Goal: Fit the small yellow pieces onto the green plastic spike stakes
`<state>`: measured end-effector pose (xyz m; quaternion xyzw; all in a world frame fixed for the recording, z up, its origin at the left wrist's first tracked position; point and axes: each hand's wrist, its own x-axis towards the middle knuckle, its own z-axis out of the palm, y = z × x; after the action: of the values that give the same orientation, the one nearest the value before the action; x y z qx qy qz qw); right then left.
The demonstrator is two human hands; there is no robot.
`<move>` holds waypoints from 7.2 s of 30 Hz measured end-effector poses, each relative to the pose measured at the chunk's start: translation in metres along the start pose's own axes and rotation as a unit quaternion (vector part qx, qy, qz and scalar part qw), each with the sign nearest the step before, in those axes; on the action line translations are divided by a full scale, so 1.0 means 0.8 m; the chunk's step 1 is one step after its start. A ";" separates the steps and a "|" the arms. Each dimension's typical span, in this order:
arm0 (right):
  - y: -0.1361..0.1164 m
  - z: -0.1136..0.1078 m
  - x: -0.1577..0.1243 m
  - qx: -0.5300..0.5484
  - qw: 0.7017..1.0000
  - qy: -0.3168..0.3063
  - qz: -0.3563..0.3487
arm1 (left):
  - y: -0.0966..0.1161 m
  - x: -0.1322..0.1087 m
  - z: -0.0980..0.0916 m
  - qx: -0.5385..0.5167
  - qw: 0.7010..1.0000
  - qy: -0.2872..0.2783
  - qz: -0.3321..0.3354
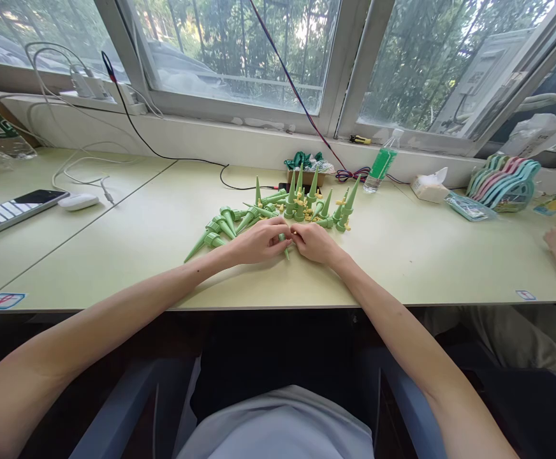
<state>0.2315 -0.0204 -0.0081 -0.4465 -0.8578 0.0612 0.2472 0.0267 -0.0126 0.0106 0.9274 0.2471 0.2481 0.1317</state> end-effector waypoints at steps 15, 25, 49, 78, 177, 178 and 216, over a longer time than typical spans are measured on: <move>0.001 0.000 -0.001 -0.007 1.000 0.000 0.004 | 0.000 0.001 0.000 0.002 1.000 -0.006 0.003; -0.001 -0.002 0.000 -0.005 1.000 0.001 0.003 | 0.000 0.001 0.000 0.003 1.000 -0.009 0.008; 0.001 0.000 -0.001 0.007 1.000 0.009 -0.012 | 0.002 -0.001 -0.001 -0.014 1.000 0.012 -0.015; -0.001 -0.001 -0.001 0.012 1.000 0.002 -0.003 | 0.002 -0.001 -0.001 -0.015 1.000 0.009 -0.013; 0.002 -0.001 -0.001 0.015 1.000 0.002 -0.004 | -0.001 -0.001 0.003 -0.012 1.000 0.010 0.008; 0.002 -0.001 -0.001 0.016 1.000 0.001 -0.002 | -0.001 -0.002 0.003 -0.013 1.000 0.011 0.007; 0.001 -0.001 -0.001 0.020 1.000 0.005 -0.008 | -0.003 -0.003 0.005 -0.011 1.000 0.021 0.014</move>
<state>0.2326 -0.0205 -0.0077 -0.4346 -0.8588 0.0739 0.2609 0.0263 -0.0125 0.0057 0.9237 0.2342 0.2720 0.1337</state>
